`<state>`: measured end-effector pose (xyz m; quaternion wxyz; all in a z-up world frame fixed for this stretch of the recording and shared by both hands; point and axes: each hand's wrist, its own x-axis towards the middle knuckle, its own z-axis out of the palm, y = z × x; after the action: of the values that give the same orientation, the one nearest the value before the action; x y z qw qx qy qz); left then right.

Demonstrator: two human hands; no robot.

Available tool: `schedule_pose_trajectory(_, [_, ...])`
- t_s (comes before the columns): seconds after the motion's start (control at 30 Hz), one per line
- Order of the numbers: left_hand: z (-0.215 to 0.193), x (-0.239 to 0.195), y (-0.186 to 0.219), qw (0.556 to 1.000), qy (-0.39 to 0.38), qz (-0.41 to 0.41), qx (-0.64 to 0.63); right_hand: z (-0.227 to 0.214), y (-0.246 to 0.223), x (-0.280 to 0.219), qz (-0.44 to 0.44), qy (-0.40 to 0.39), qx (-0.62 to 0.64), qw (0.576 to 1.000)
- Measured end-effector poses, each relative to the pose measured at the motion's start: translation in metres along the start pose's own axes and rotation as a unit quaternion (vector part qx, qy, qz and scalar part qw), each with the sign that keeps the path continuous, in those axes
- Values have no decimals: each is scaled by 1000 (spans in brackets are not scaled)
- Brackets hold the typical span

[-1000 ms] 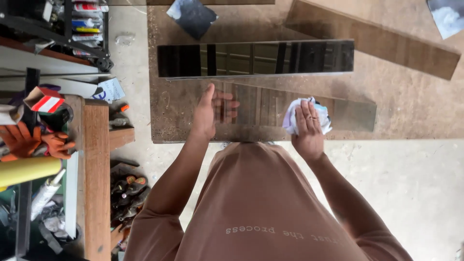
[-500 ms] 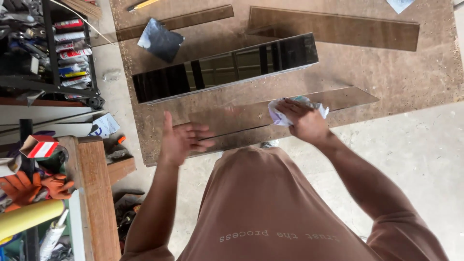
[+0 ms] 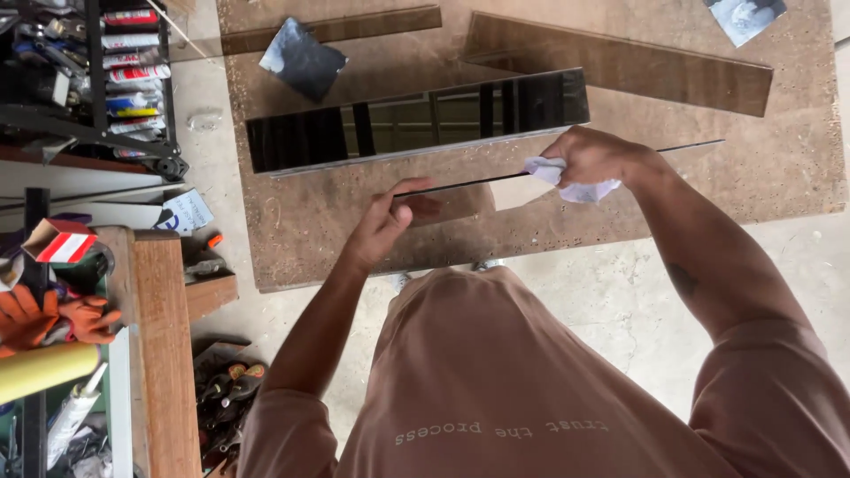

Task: Cleaning long tinted glass strips using a spray bottle and a cloth on a workbench.

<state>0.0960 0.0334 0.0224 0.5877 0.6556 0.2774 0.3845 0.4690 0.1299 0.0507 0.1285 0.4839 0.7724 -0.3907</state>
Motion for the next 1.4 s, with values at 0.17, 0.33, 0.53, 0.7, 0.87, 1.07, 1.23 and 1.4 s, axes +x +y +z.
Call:
schedule_pose_trajectory(0.17, [21,3,-15,983,141,-4,-116,-23,-21,-15,-12,15,19,1000])
schedule_pose_trajectory(0.33, [33,4,-5,973,185,-35,-135,-1,-23,-62,-142,370,82,915])
schedule_pose_trajectory(0.53, [22,-74,-161,939,248,-7,239,106,-138,3,-191,446,-80,871])
schedule_pose_trajectory(0.7, [59,-16,-9,894,260,-237,278,143,-117,22,-244,408,-140,868])
schedule_pose_trajectory(0.87, [81,30,26,821,454,-314,-145,148,-62,7,-125,438,-84,886])
schedule_pose_trajectory(1.07, [71,53,70,844,403,-353,-32,113,-165,26,-258,469,-124,836])
schedule_pose_trajectory(1.23, [60,6,-55,813,401,-304,-295,134,-155,6,-294,470,-143,820])
schedule_pose_trajectory(1.4, [77,31,31,861,405,-293,-96,115,-157,28,-265,489,-144,818])
